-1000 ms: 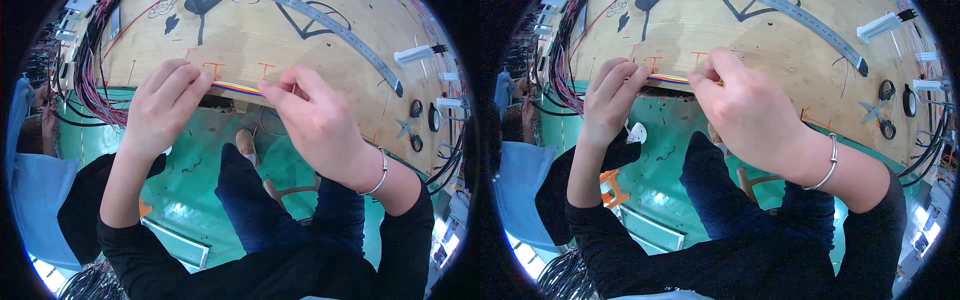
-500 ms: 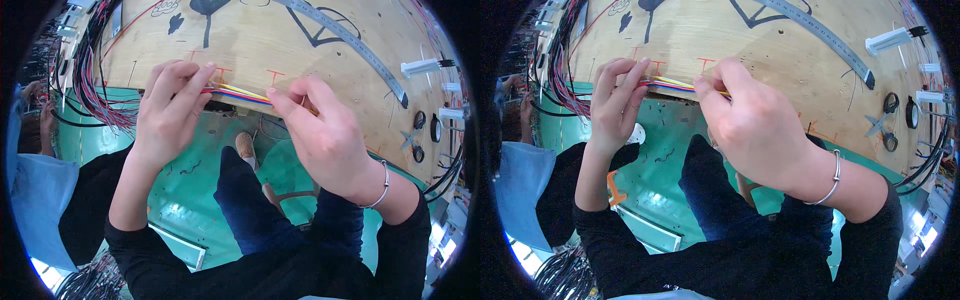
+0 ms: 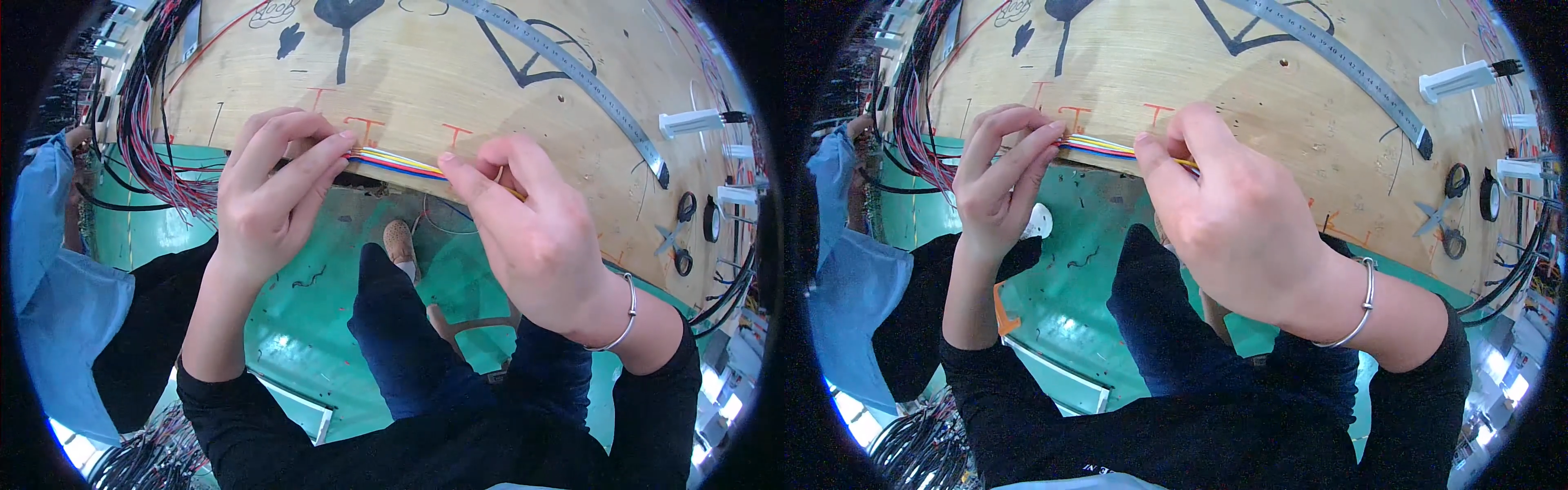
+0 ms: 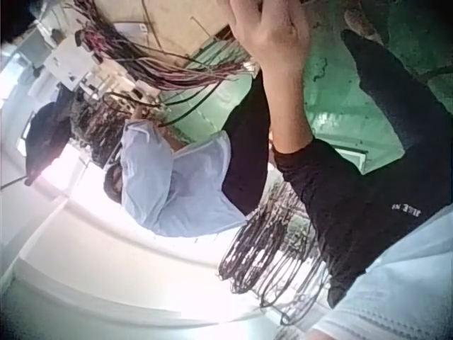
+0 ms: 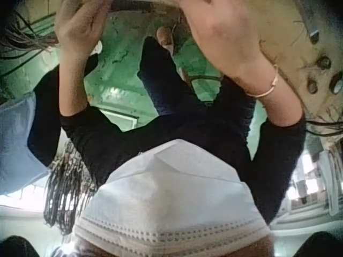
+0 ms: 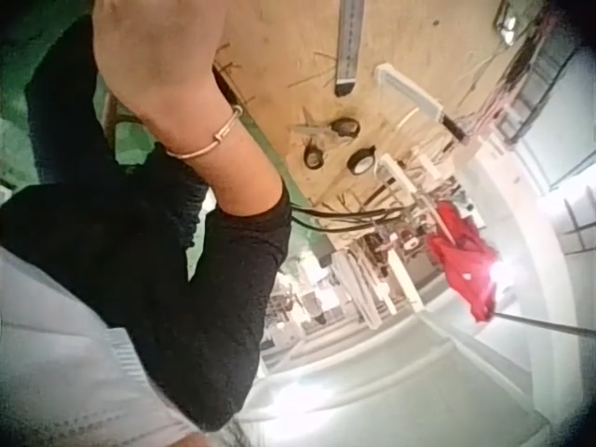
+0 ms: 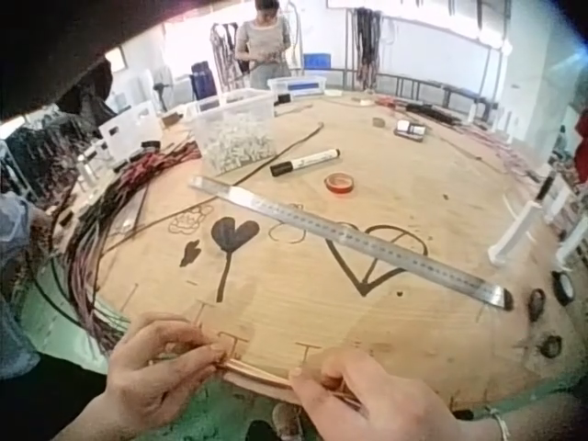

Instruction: Measuring, aligning, and bundle-taping colored wires for a wire harness assembly.

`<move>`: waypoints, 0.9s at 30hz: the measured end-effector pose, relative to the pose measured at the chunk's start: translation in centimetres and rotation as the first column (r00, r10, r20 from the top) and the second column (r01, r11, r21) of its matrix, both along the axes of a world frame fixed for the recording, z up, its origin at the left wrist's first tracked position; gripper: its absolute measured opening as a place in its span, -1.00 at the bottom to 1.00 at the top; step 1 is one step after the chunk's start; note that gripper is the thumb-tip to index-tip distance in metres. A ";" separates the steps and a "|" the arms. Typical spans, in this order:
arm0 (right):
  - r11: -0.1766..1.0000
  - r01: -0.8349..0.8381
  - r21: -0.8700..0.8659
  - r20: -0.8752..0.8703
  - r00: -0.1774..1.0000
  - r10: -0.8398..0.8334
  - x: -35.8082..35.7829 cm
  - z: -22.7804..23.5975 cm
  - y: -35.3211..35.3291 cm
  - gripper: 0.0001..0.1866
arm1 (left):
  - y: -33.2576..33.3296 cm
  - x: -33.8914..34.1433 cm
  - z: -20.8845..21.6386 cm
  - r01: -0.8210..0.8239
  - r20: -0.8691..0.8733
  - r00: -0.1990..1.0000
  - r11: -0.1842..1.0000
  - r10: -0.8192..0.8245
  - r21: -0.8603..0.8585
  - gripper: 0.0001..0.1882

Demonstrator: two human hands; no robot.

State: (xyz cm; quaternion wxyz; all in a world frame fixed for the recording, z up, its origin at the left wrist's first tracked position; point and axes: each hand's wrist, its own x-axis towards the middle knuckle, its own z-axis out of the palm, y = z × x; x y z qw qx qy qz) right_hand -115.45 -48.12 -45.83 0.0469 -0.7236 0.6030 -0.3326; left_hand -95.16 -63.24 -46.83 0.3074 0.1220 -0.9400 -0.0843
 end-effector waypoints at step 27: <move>0.997 0.041 0.069 0.043 0.998 -0.045 0.0 0.1 0.0 -0.65 | 1.1 -1.6 1.2 -0.044 0.059 0.998 0.984 0.034 0.170 -0.72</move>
